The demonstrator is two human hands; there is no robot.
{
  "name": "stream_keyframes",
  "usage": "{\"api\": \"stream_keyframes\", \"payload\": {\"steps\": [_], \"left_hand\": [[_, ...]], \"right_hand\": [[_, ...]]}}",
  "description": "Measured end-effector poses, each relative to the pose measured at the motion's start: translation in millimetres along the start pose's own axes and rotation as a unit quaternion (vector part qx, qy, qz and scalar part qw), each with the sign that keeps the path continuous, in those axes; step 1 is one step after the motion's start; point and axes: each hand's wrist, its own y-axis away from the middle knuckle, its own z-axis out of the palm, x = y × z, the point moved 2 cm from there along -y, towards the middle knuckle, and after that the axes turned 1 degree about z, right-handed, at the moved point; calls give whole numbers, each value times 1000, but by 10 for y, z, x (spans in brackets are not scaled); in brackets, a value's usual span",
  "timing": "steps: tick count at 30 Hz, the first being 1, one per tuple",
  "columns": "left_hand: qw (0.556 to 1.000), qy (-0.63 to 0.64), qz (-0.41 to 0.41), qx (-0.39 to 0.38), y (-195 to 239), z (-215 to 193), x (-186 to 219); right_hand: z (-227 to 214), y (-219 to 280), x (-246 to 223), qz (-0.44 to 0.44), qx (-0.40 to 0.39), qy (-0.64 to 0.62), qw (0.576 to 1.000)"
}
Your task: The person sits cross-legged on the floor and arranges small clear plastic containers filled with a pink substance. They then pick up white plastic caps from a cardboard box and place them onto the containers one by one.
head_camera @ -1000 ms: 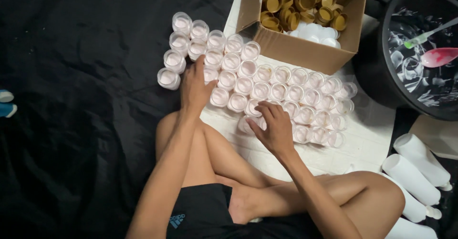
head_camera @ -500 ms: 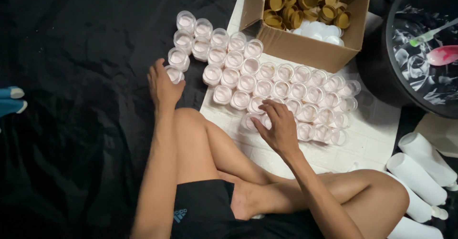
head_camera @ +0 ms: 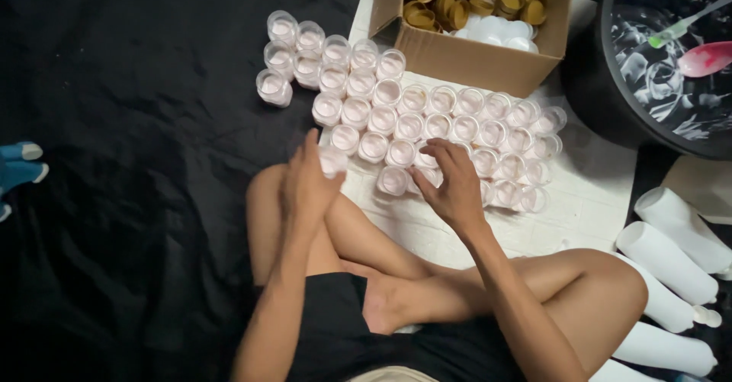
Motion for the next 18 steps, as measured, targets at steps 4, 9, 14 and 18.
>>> {"api": "stream_keyframes", "payload": {"steps": [4,9,14,18], "left_hand": [[997,-64,5,-52,207,198,263],[997,-28,37,-62,226,500,389],[995,50,17,-85,223,590,232],[992,105,57,-26,90,515,-93]], "right_hand": [[-87,24,2,1,10,-24,1000],[-82,102,104,22,-2,-42,999],[-67,119,35,31,-16,-58,998],[2,127,30,19,-31,-50,998]]}}
